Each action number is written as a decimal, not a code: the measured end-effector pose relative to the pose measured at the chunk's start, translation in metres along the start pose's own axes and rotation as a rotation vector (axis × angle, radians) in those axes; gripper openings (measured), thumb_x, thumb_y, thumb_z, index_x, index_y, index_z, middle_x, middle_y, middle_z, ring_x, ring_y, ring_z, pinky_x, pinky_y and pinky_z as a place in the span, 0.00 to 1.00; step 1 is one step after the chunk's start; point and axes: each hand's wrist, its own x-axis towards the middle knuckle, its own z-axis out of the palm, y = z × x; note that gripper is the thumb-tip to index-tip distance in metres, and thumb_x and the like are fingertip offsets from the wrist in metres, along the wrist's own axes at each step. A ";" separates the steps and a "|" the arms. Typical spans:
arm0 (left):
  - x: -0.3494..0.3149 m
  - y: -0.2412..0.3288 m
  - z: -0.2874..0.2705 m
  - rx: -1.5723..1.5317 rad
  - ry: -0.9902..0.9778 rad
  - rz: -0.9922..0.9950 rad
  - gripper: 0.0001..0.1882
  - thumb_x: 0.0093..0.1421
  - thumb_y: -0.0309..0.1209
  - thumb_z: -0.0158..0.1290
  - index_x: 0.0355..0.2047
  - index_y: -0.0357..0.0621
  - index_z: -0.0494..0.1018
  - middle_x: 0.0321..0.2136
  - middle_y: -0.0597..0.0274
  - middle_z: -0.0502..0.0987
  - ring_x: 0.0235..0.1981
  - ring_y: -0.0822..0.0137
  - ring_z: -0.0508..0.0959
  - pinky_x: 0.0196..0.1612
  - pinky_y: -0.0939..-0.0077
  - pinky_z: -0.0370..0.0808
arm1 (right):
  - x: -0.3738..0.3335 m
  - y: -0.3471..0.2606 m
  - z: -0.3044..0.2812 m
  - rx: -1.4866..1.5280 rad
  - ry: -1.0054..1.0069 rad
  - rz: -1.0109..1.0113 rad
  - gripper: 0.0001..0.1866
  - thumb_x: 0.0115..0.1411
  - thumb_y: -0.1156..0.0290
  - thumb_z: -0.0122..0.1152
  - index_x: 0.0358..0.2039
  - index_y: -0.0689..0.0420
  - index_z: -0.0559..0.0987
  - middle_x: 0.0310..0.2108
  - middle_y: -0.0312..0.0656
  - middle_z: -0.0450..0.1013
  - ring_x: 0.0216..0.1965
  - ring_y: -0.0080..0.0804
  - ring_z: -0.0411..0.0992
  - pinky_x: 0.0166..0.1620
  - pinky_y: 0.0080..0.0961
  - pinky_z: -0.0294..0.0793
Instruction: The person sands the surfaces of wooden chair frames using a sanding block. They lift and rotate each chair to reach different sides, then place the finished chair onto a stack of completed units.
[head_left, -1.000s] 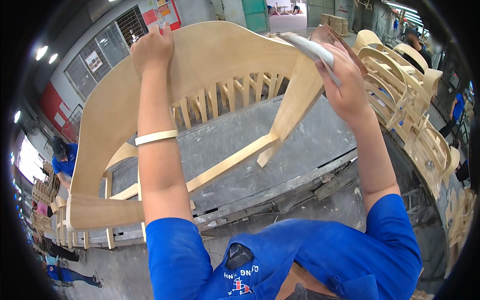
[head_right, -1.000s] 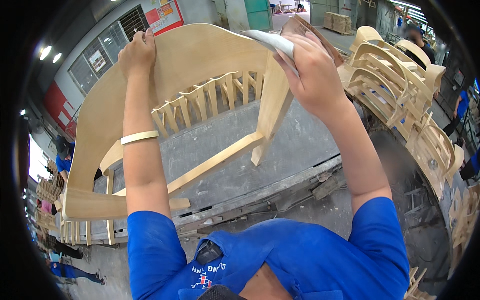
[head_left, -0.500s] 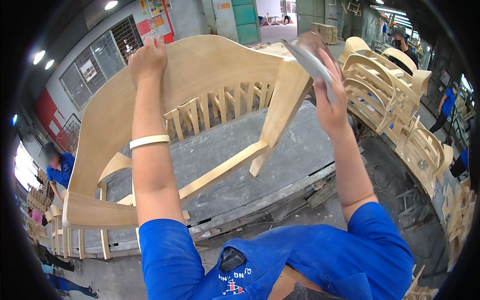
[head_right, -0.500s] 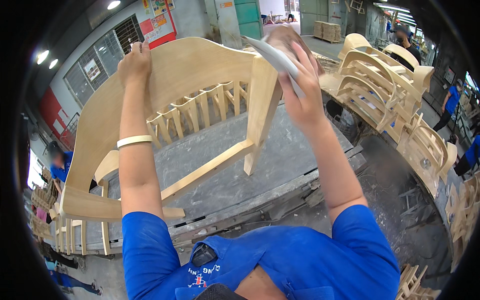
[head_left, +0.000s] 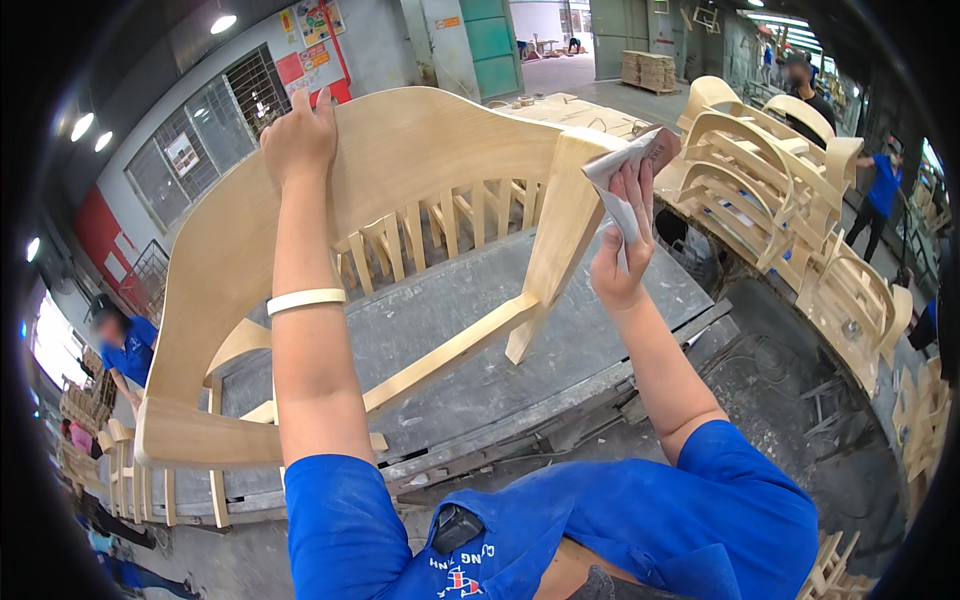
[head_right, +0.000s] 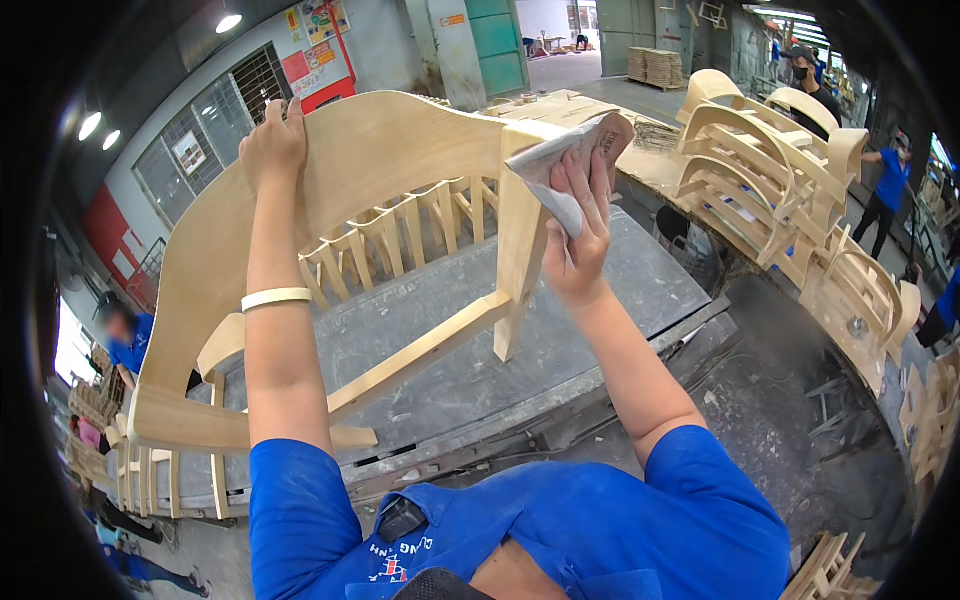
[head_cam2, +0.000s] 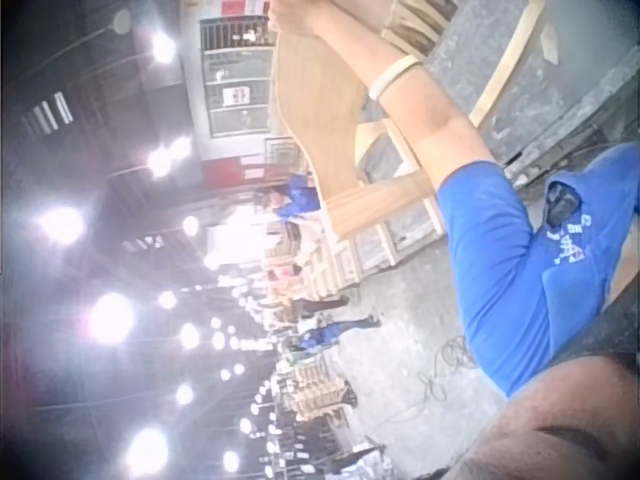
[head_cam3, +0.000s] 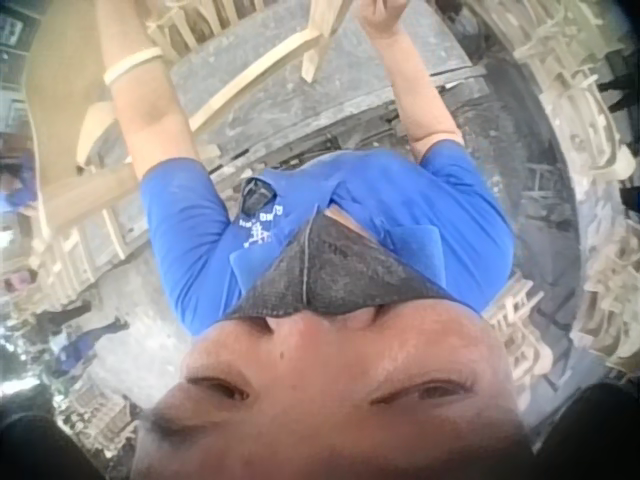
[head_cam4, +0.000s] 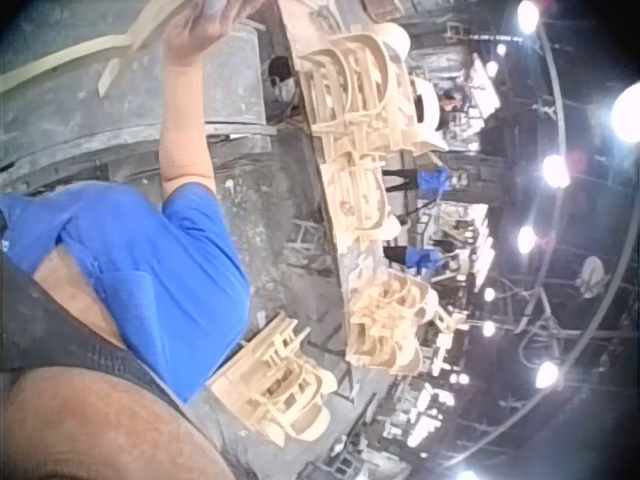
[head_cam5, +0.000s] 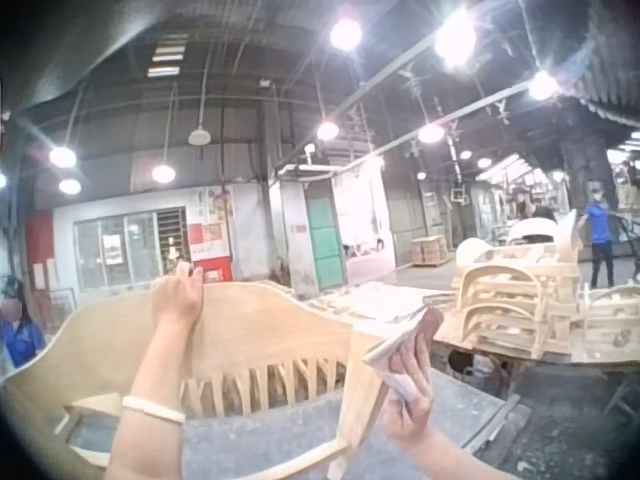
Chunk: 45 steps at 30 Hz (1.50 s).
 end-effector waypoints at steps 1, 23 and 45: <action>0.000 0.001 0.000 -0.004 0.001 -0.001 0.24 0.64 0.52 0.37 0.44 0.48 0.71 0.24 0.49 0.79 0.29 0.52 0.80 0.40 0.60 0.71 | 0.000 0.002 0.001 0.020 0.027 -0.025 0.20 0.62 0.71 0.43 0.51 0.67 0.72 0.57 0.52 0.64 0.64 0.57 0.52 0.63 0.47 0.51; -0.005 0.017 -0.014 0.023 -0.049 -0.006 0.26 0.64 0.54 0.35 0.47 0.46 0.69 0.27 0.48 0.79 0.33 0.50 0.79 0.42 0.59 0.70 | -0.071 -0.022 -0.040 0.116 -0.335 0.135 0.17 0.56 0.74 0.55 0.45 0.68 0.75 0.54 0.49 0.67 0.62 0.53 0.56 0.63 0.44 0.50; -0.006 0.023 0.001 -0.182 0.179 0.048 0.22 0.58 0.51 0.45 0.28 0.44 0.74 0.25 0.47 0.78 0.30 0.47 0.79 0.36 0.51 0.74 | -0.204 0.013 -0.089 -0.096 -0.022 1.419 0.30 0.67 0.52 0.39 0.57 0.66 0.65 0.56 0.48 0.65 0.54 0.39 0.65 0.58 0.30 0.59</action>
